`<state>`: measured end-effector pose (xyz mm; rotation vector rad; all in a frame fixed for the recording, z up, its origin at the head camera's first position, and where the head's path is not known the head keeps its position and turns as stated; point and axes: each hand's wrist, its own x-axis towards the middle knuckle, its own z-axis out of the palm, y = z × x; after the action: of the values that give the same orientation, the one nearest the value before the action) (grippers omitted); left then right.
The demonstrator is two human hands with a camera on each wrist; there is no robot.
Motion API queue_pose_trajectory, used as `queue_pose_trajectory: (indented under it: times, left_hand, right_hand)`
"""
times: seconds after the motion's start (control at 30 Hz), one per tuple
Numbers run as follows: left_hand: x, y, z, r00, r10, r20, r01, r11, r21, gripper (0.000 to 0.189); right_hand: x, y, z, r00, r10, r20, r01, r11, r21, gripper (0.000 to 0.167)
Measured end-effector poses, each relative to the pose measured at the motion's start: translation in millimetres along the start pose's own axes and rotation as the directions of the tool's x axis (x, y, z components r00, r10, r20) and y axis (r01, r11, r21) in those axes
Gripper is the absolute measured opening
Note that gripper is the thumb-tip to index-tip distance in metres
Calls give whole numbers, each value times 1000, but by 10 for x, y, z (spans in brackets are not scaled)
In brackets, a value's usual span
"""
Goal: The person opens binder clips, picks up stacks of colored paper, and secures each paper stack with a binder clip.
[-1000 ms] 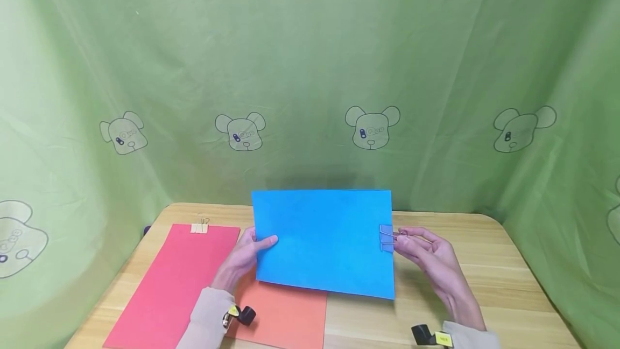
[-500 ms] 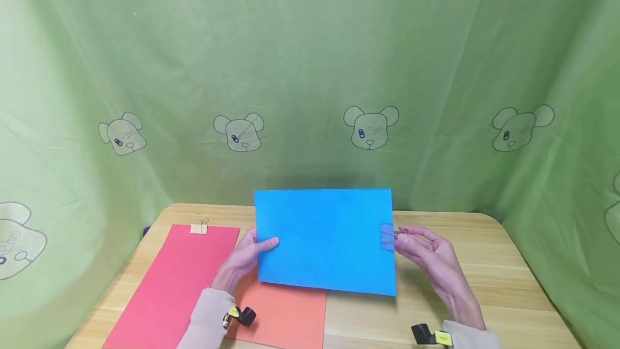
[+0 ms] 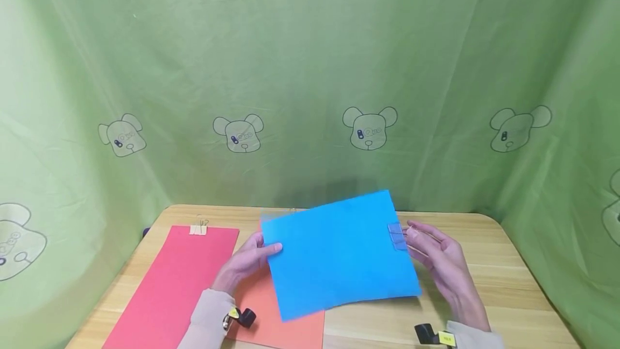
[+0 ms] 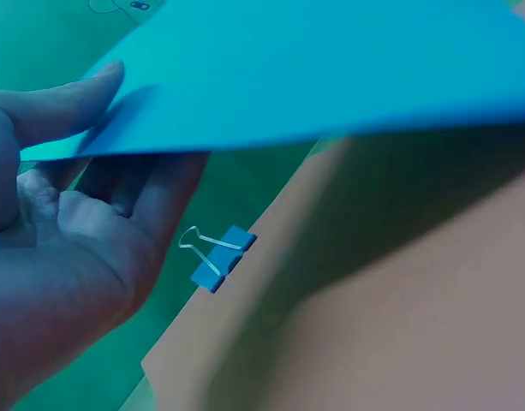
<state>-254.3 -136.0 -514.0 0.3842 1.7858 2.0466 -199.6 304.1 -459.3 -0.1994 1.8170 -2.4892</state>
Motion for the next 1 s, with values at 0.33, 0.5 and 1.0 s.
queue_pose_trajectory:
  times: [0.33, 0.5, 1.0]
  left_hand:
    - [3, 25, -22, 981, 22, 193, -73, 962, 262, 44]
    - [7, 39, 67, 969, -49, 242, -26, 955, 295, 44]
    - [-4, 16, 517, 933, -142, 329, 33, 948, 316, 46]
  right_hand:
    - [-37, -79, -71, 996, 83, -27, -84, 995, -59, 37]
    - [-43, -92, -83, 997, 69, -31, -71, 995, -76, 35]
    - [-42, -108, -84, 994, 66, -87, -86, 963, -255, 37]
